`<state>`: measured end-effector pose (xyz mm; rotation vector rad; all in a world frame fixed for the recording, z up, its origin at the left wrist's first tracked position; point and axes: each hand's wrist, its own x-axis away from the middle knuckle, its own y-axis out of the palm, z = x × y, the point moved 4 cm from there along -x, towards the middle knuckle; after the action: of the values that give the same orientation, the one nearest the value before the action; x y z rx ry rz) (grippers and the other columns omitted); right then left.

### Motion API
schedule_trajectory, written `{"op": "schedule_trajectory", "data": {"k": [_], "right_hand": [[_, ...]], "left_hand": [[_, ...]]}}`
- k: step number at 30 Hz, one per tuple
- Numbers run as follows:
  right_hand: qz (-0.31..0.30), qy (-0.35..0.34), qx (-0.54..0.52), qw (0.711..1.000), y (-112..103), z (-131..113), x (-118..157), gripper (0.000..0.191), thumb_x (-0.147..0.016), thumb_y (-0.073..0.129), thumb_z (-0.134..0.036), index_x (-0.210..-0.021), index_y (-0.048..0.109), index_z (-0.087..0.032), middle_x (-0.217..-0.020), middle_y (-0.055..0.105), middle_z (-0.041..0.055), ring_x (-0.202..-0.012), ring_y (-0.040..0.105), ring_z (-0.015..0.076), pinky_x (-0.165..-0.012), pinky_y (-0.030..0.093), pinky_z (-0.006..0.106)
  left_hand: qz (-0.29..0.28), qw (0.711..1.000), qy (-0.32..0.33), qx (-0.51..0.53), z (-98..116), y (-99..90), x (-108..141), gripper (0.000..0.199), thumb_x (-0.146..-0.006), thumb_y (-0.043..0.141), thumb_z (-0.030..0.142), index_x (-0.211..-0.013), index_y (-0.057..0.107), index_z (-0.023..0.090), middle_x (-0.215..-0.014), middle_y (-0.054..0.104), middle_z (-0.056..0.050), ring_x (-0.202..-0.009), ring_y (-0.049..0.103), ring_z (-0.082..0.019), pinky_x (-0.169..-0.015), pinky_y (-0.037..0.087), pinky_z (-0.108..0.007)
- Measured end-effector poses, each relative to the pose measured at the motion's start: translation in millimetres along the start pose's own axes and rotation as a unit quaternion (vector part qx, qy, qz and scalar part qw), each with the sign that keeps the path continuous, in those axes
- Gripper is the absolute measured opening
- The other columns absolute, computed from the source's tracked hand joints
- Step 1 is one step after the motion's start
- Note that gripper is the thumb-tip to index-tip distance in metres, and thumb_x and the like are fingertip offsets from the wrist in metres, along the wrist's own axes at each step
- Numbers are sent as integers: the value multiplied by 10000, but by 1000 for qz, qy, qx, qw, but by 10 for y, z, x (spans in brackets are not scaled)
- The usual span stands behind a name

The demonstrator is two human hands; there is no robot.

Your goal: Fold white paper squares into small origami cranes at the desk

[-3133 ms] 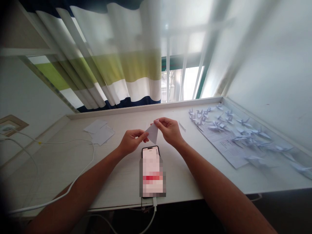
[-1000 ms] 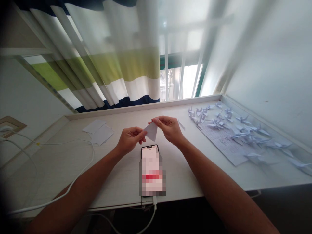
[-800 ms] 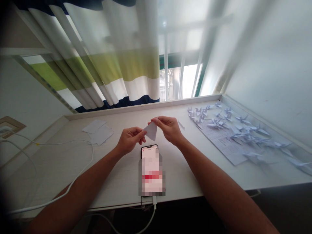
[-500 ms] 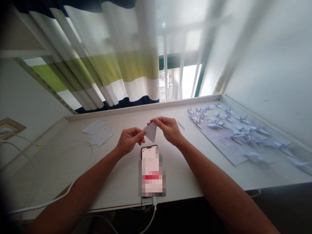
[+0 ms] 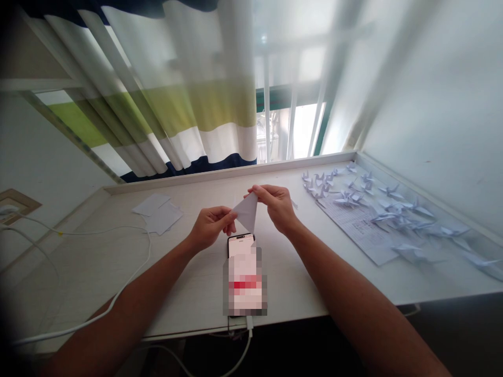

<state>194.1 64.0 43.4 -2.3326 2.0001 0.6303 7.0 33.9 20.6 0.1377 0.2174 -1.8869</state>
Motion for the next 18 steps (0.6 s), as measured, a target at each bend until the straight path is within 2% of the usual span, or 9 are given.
{"op": "schedule_trajectory", "data": {"k": [7,10,13,18], "right_hand": [[-2,19,3,1000,-1,54,-14,334,-862,718,-496,-915,793,-174,-856,767,78,-825,706,205,-832,557,376],[-46,37,20,998,27,81,-13,372,-865,701,-528,-930,788,-172,-832,746,61,-792,681,189,-800,553,365],[-98,45,65,992,64,88,8,357,-848,726,-513,-859,785,-162,-790,727,52,-766,650,180,-757,531,336],[-75,29,118,990,59,76,24,361,-844,729,-511,-777,765,-159,-748,711,46,-697,598,164,-659,490,302]], "left_hand": [[-11,1000,3,-10,-1,-6,-7,283,-913,666,405,-888,720,129,-623,703,-30,-498,582,-102,-516,430,-230],[3,1000,6,-3,4,-24,-15,294,-919,654,413,-884,713,127,-612,691,-26,-490,578,-104,-510,429,-233],[16,1000,8,2,19,-36,-21,305,-921,649,420,-865,705,125,-600,682,-21,-470,570,-100,-503,428,-234],[9,1000,3,3,18,-30,-27,310,-927,635,422,-849,693,128,-617,693,-26,-461,569,-98,-498,424,-234]]}}
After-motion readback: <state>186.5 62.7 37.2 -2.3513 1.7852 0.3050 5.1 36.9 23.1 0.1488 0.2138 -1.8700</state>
